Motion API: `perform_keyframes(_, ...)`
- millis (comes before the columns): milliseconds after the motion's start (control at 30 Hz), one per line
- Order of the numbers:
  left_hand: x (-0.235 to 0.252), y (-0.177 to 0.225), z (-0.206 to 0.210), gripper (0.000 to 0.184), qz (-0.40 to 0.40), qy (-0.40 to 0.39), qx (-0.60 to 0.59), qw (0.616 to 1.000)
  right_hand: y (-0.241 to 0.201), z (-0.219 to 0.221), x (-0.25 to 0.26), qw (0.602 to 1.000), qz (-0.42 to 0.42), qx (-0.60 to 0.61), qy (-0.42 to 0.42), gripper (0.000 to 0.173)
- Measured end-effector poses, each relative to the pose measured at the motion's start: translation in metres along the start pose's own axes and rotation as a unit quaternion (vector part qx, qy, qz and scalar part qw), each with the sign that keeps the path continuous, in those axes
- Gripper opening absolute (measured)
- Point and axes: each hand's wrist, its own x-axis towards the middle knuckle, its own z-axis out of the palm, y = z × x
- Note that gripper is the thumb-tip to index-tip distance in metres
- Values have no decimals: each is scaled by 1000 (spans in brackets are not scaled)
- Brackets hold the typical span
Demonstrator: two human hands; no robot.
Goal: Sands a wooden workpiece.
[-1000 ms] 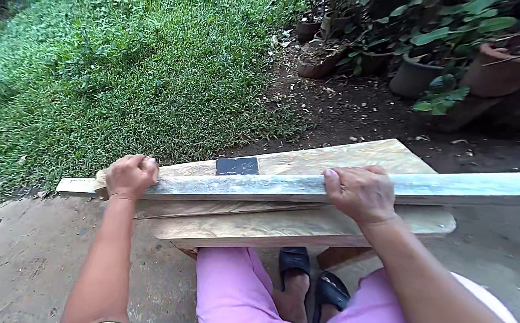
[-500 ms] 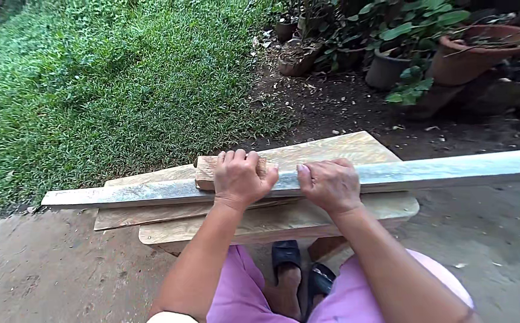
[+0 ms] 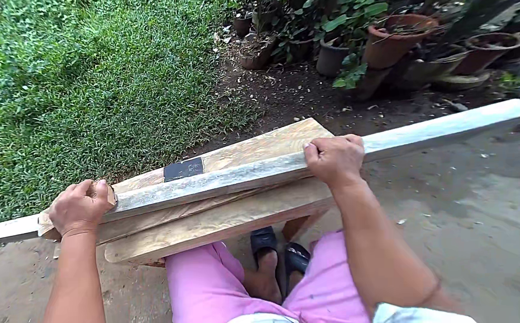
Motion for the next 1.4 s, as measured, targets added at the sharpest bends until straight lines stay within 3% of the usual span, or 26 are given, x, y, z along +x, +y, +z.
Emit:
perform_keyframes(100,-12,61,-4,60,24,11,-30,999,-2,9,0,999,-4,-14,49,50)
perform_keyframes(333,-41,271,4,64,186,-36,-120,975,2,14,2,998,-11,-11,61,52)
perform_keyframes(433,-52,309,10,60,267,-7,-149,952,5,12,1,996,-29,-10,78,54)
perform_keyframes(500,-50,297,9,56,296,-14,-155,942,8,10,0,996,-41,-7,81,55)
perform_keyframes(567,-43,259,7,55,284,-25,-147,947,8,10,0,996,-42,-7,78,56)
perform_keyframes(800,-7,22,1,66,54,-9,-19,998,6,14,-3,994,-34,-15,99,57)
perform_keyframes(867,-2,-15,0,65,-8,-6,7,1000,3,14,-3,993,-35,-19,109,56)
perform_keyframes(900,-1,-14,-3,63,-33,-12,15,999,2,15,-3,993,-35,-19,114,56)
perform_keyframes(1000,-7,41,-10,59,-50,-32,2,998,0,16,-4,991,-33,-23,124,56)
perform_keyframes(1133,-27,175,-4,59,91,-36,-67,993,3,21,-3,991,-33,-22,128,57)
perform_keyframes(1267,-48,306,6,55,246,-31,-148,957,8,22,0,991,-40,-21,128,57)
perform_keyframes(1333,-53,333,8,51,299,-21,-171,939,10,20,-1,990,-49,-20,130,57)
perform_keyframes(1400,-53,327,10,50,325,-20,-181,928,12,18,-2,990,-60,-23,127,57)
